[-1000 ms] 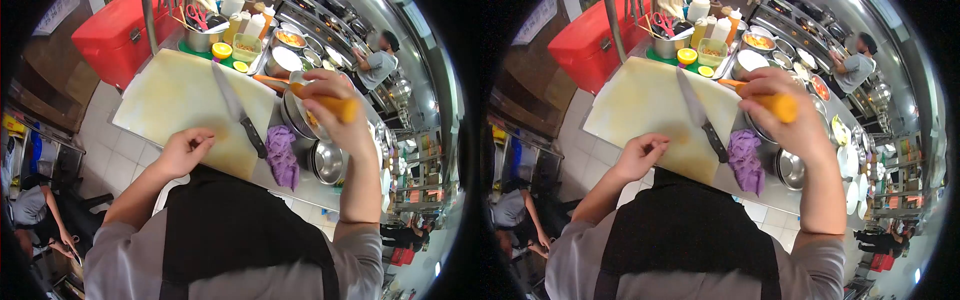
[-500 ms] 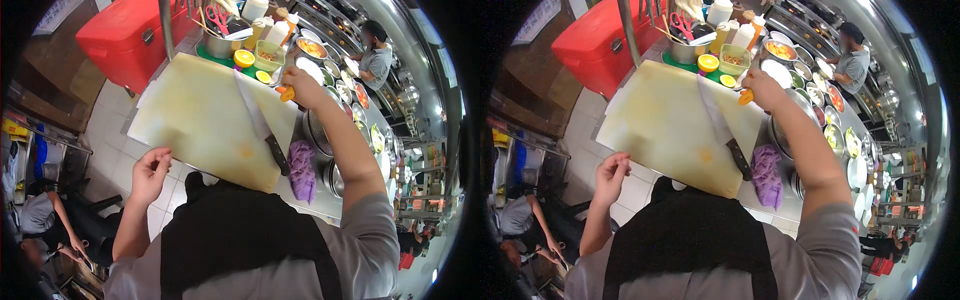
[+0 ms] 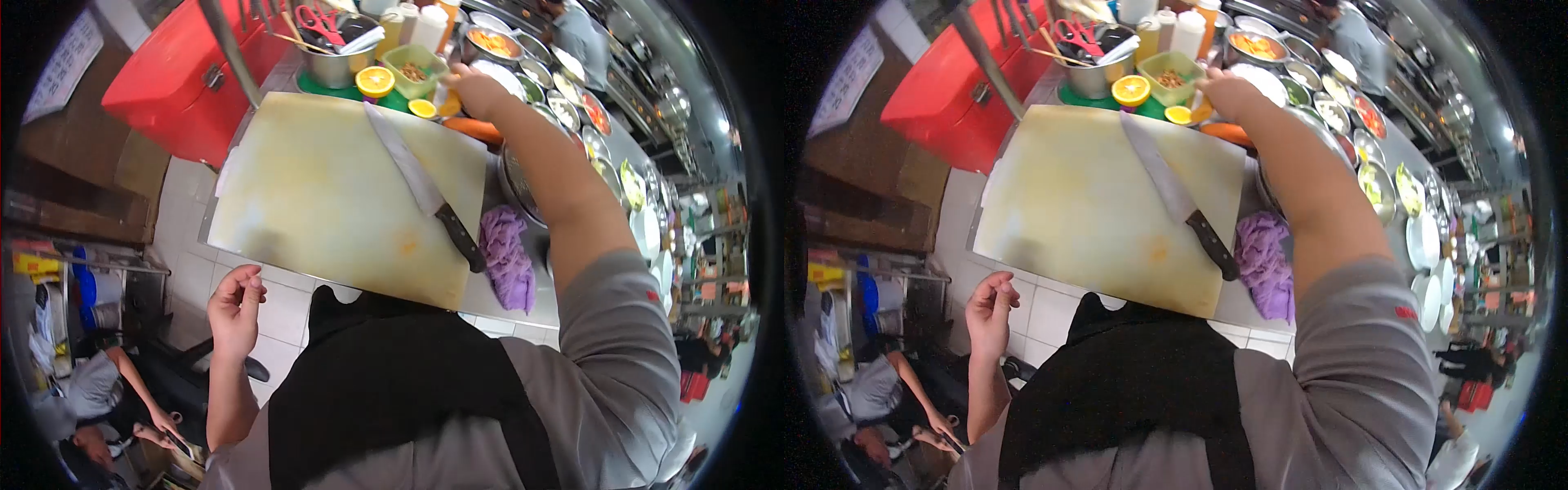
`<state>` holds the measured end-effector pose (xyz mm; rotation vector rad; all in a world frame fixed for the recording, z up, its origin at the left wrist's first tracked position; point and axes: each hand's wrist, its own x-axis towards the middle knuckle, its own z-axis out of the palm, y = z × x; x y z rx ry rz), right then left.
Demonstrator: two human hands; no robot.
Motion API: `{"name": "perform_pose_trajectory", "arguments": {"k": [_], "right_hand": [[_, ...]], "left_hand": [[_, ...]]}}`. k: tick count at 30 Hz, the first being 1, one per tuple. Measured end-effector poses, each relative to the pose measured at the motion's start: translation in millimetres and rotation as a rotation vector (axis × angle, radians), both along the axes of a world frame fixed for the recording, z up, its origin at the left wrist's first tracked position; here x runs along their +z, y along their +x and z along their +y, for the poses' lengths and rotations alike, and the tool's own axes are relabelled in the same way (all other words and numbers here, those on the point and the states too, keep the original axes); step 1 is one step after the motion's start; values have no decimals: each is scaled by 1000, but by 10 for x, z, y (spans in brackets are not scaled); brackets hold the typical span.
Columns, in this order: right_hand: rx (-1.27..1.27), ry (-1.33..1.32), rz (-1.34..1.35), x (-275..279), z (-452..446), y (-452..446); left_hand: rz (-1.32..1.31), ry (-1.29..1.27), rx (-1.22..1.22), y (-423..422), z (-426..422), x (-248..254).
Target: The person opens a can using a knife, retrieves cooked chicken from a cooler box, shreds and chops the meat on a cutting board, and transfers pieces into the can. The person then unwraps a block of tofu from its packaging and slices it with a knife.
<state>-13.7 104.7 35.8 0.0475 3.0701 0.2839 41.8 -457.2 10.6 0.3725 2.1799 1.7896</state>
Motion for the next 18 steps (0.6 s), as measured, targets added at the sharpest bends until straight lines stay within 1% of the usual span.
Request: {"name": "perform_pose_trajectory", "arguments": {"k": [1,2,3,4,5,6,7,8,10,12,14,16,18], "right_hand": [[-6,21,-6,-39,64,-37],[17,8,60,-55,129,-85],[-56,44,-34,260,-74,-33],[39,14,54,396,-37,42],[-46,-179,118,648,-160,240],[-63,-128,235,821,-173,452],[221,-244,642,1035,-251,808],[-25,-179,508,1383,-384,1198],[-193,-403,519,1997,-556,2066],[-430,-459,751,2072,-394,2872],[-628,-247,829,1935,-171,3740],[-1004,-174,586,1605,-24,4565],[-1136,-147,298,1086,-42,5276]], "left_hand": [[28,-11,-23,-20,26,2],[50,-20,-48,-29,58,-9],[50,-39,-50,-53,53,-42],[47,-41,-44,-63,73,-52],[37,-35,-47,-84,108,-80],[23,-22,-59,-89,158,-127],[48,9,-107,-91,221,-170],[41,-3,-131,-65,328,-145],[75,21,-250,-78,508,-149],[95,75,-335,-76,812,-73],[121,111,-399,6,1142,72],[160,126,-455,206,1496,269],[201,131,-579,449,1818,432]]}}
